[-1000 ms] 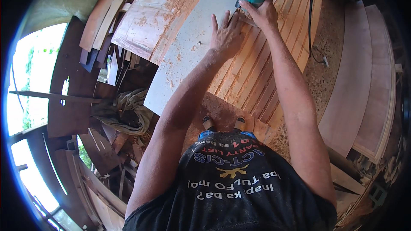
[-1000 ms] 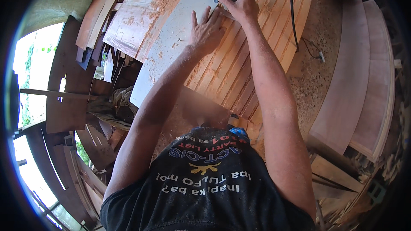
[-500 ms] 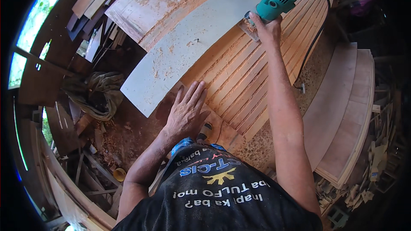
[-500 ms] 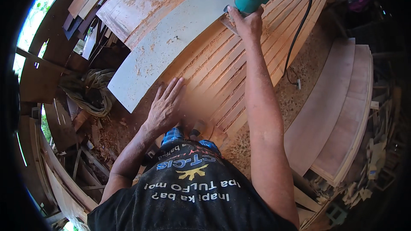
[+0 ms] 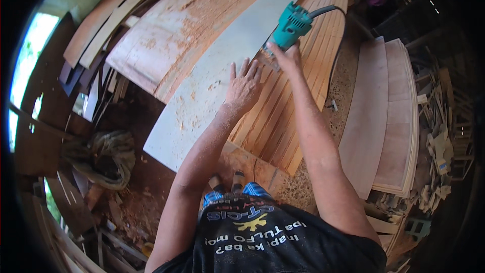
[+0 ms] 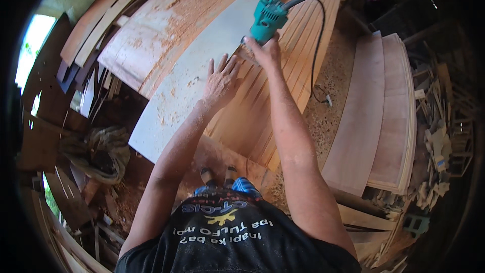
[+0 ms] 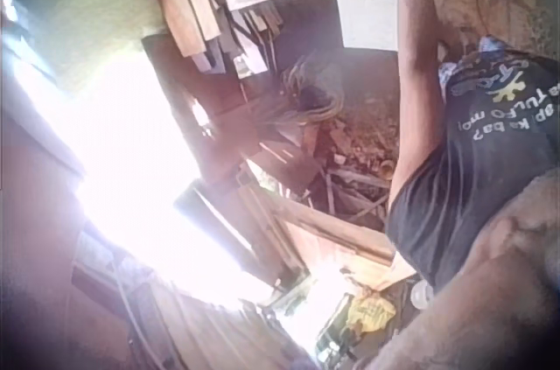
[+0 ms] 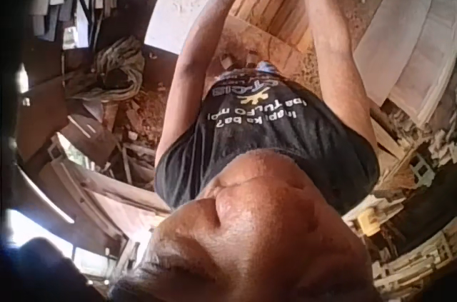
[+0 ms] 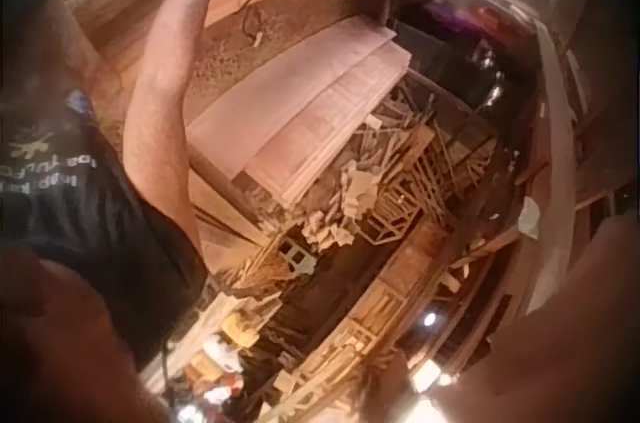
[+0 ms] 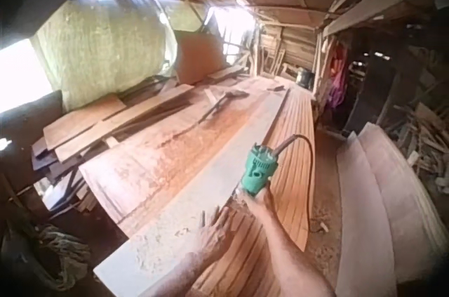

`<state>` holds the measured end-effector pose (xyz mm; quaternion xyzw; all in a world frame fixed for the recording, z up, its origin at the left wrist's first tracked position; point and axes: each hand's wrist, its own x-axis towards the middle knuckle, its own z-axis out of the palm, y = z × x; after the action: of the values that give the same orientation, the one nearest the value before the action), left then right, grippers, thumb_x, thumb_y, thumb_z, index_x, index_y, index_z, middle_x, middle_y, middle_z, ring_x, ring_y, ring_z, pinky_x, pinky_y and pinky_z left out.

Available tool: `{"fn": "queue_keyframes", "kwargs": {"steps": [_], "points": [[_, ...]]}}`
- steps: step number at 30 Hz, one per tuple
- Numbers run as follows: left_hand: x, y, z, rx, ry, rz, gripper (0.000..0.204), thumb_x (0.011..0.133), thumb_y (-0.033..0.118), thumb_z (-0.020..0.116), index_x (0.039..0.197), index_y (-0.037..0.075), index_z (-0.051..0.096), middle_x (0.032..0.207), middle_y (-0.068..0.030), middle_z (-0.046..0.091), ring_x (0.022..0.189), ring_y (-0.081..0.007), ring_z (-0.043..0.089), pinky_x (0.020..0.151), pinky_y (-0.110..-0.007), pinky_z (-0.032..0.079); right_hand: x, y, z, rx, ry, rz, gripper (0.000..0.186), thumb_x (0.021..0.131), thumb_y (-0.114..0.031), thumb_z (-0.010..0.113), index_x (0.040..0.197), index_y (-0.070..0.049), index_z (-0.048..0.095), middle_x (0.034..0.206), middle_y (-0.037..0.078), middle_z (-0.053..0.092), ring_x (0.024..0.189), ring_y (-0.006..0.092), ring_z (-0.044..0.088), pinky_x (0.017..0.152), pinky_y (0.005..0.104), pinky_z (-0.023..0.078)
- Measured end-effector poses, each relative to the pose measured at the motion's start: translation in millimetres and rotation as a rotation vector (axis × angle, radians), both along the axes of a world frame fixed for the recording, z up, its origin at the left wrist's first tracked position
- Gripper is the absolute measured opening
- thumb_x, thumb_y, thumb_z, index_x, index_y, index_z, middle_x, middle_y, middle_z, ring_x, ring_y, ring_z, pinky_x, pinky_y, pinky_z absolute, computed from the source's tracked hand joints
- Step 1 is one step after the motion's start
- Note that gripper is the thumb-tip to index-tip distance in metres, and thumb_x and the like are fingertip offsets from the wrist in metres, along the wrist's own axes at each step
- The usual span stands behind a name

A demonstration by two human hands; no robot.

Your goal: The person operates a wood router by hand to carve a groove into a piece of wood along a guide rail, moving the tool across the surface and holding the wood steady.

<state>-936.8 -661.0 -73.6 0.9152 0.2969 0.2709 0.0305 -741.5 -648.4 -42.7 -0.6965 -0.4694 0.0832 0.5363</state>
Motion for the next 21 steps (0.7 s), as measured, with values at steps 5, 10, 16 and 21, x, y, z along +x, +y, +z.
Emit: {"fn": "queue_keyframes", "kwargs": {"steps": [5, 10, 16, 21], "points": [[19.6, 12.5, -5.6, -0.029, 0.162, -0.009, 0.052, 0.091, 0.031, 0.047, 0.137, 0.007, 0.041, 0.148, -0.0072, 0.033, 0.139, -0.0301, 0.025, 0.109, -0.064, 0.012, -14.2, -6.3, 6.2, -0.151, 0.018, -0.116, 0.091, 0.064, -0.048, 0.078, 0.13, -0.003, 0.035, 0.109, 0.021, 0.061, 0.1, 0.0376, 0.061, 0.084, 0.0449, 0.048], [20.2, 9.9, -6.6, -0.042, 0.224, 0.051, 0.053, 0.093, 0.034, 0.043, 0.141, 0.012, 0.036, 0.15, -0.0042, 0.031, 0.141, -0.0285, 0.022, 0.109, -0.065, 0.009, -27.6, -15.1, 17.7, -0.168, 0.106, -0.1, 0.082, 0.067, -0.04, 0.078, 0.129, -0.006, 0.037, 0.108, 0.018, 0.063, 0.098, 0.0363, 0.063, 0.084, 0.0452, 0.048], [37.6, 9.8, -2.8, -0.153, 0.304, 0.096, 0.063, 0.09, 0.029, 0.048, 0.147, 0.016, 0.023, 0.153, -0.0047, 0.023, 0.142, -0.03, 0.017, 0.108, -0.067, 0.007, -22.7, -14.3, 15.9, -0.156, 0.03, -0.132, 0.088, 0.068, -0.05, 0.075, 0.13, -0.005, 0.033, 0.109, 0.019, 0.062, 0.098, 0.0367, 0.063, 0.082, 0.0469, 0.049], [40.5, 11.6, -4.3, -0.086, 0.33, 0.131, 0.074, 0.085, 0.03, 0.057, 0.147, 0.011, 0.02, 0.152, -0.0072, 0.023, 0.143, -0.0315, 0.015, 0.107, -0.068, 0.005, -23.0, -12.1, 17.8, -0.109, 0.083, -0.089, 0.087, 0.068, -0.048, 0.075, 0.131, -0.006, 0.033, 0.109, 0.018, 0.062, 0.098, 0.0364, 0.063, 0.083, 0.0477, 0.049]]}}
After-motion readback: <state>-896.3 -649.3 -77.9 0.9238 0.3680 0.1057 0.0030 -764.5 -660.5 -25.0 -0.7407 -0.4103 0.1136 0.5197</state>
